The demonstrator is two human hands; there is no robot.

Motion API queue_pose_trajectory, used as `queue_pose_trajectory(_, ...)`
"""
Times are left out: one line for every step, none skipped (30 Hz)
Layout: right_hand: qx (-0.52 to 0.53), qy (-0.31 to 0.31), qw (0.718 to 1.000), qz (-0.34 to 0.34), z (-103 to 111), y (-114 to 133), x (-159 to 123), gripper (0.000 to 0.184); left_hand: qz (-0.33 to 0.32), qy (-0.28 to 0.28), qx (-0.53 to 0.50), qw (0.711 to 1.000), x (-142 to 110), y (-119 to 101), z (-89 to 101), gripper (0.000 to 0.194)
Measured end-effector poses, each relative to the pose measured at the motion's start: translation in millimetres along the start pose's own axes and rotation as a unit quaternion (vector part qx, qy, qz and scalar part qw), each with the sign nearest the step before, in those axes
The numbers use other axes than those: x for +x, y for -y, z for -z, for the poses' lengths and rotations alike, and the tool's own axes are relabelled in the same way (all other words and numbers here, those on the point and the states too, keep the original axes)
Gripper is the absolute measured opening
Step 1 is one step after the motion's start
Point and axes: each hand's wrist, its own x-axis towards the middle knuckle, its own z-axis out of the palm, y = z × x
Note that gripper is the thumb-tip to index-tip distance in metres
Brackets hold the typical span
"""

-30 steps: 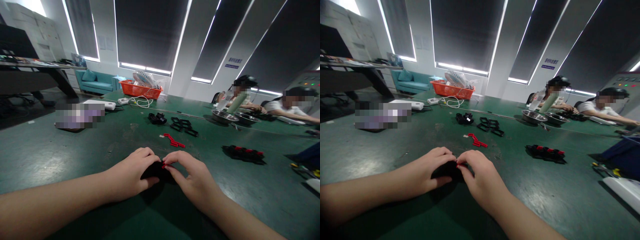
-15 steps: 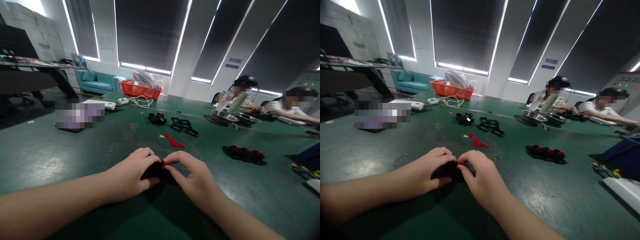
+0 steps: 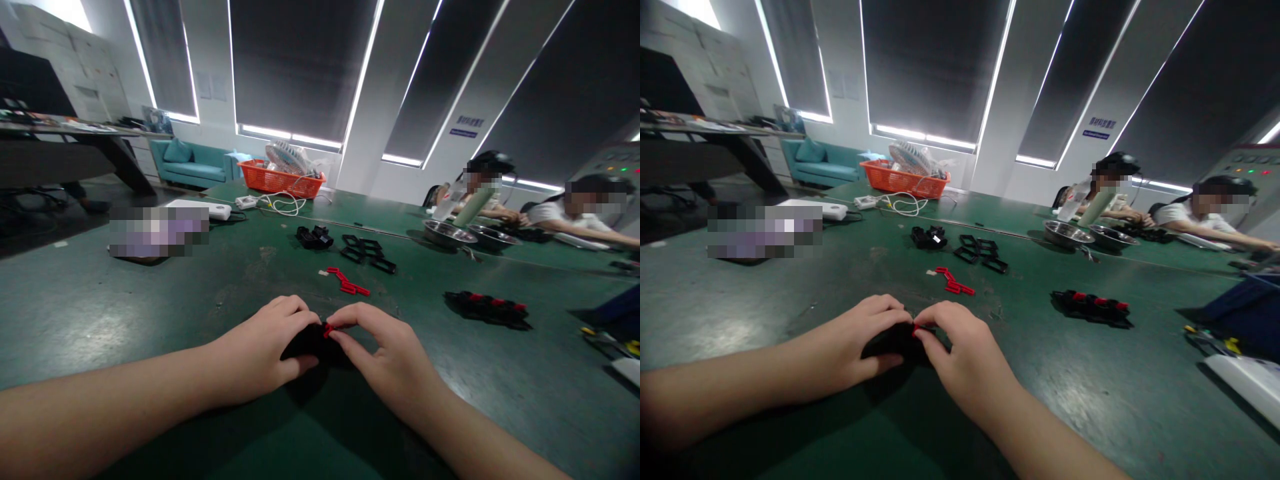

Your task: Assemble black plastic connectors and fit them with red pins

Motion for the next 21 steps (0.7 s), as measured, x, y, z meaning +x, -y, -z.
queue_pose_trajectory(0.000,-0.001,1.000,0.001,-0.1,-0.2,0.0,0.015,0.001,0.001,0.001,1.000,0.0,-0.3,0.0,0.030)
queue_pose_trajectory(0.001,-0.001,1.000,0.001,-0.2,-0.3,0.0,0.015,0.001,0.001,0.001,1.000,0.0,-0.6,0.0,0.029)
queue_pose_trajectory(0.002,-0.001,1.000,0.001,-0.3,-0.3,0.1,0.015,0.000,0.001,0.002,1.000,0.1,-0.8,-0.1,0.029)
queue_pose_trajectory(0.003,0.000,1.000,0.003,-0.4,-0.3,0.2,0.015,-0.001,0.001,0.002,1.000,0.1,-1.0,-0.2,0.029)
queue_pose_trajectory(0.004,0.000,1.000,0.003,-0.3,-0.3,0.3,0.015,-0.002,0.001,0.002,1.000,0.0,-1.1,-0.3,0.028)
queue_pose_trajectory(0.004,0.000,1.000,0.004,-0.2,-0.2,0.5,0.015,-0.003,0.000,0.002,1.000,0.0,-1.1,-0.4,0.028)
queue_pose_trajectory(0.005,0.001,1.000,0.004,-0.1,-0.1,0.6,0.015,-0.004,-0.002,0.002,1.000,-0.1,-0.9,-0.6,0.028)
queue_pose_trajectory(0.006,0.001,1.000,0.004,0.1,-0.1,0.8,0.015,-0.005,-0.003,0.001,1.000,-0.1,-0.7,-0.7,0.028)
queue_pose_trajectory(0.006,0.000,1.000,0.003,0.4,-0.1,0.8,0.015,-0.005,-0.004,0.000,1.000,0.0,-0.4,-0.7,0.029)
queue_pose_trajectory(0.006,0.000,1.000,0.002,0.6,-0.1,0.9,0.015,-0.005,-0.004,-0.001,1.000,0.1,-0.1,-0.7,0.029)
queue_pose_trajectory(0.006,0.000,1.000,0.001,0.7,-0.2,0.8,0.015,-0.005,-0.005,-0.002,1.000,0.3,0.2,-0.7,0.029)
queue_pose_trajectory(0.006,0.000,1.000,0.000,0.8,-0.3,0.8,0.015,-0.004,-0.005,-0.003,1.000,0.5,0.3,-0.5,0.029)
queue_pose_trajectory(0.006,0.000,1.000,0.000,0.8,-0.4,0.7,0.015,-0.003,-0.004,-0.003,1.000,0.7,0.4,-0.4,0.029)
queue_pose_trajectory(0.006,0.000,1.000,-0.001,0.7,-0.4,0.6,0.015,-0.002,-0.004,-0.002,1.000,0.8,0.5,-0.3,0.029)
queue_pose_trajectory(0.007,0.000,1.000,0.000,0.6,-0.4,0.5,0.016,-0.002,-0.005,-0.001,1.000,0.9,0.5,-0.2,0.029)
queue_pose_trajectory(0.008,0.000,1.000,0.001,0.4,-0.3,0.5,0.016,-0.002,-0.005,-0.001,1.000,0.9,0.5,-0.2,0.029)
queue_pose_trajectory(0.009,-0.001,1.000,0.001,0.3,-0.2,0.5,0.016,-0.003,-0.006,0.000,1.000,0.8,0.6,-0.3,0.029)
queue_pose_trajectory(0.010,-0.001,1.000,0.001,0.2,-0.1,0.6,0.017,-0.004,-0.006,0.000,1.000,0.7,0.7,-0.5,0.029)
queue_pose_trajectory(0.010,-0.002,1.000,0.000,0.2,0.0,0.7,0.016,-0.004,-0.006,0.001,1.000,0.7,0.9,-0.7,0.029)
queue_pose_trajectory(0.011,-0.003,1.000,0.000,0.2,0.1,0.9,0.016,-0.005,-0.006,0.001,1.000,0.7,1.1,-0.9,0.029)
queue_pose_trajectory(0.012,-0.003,1.000,-0.001,0.2,0.2,1.0,0.016,-0.006,-0.006,0.001,1.000,0.8,1.3,-1.1,0.028)
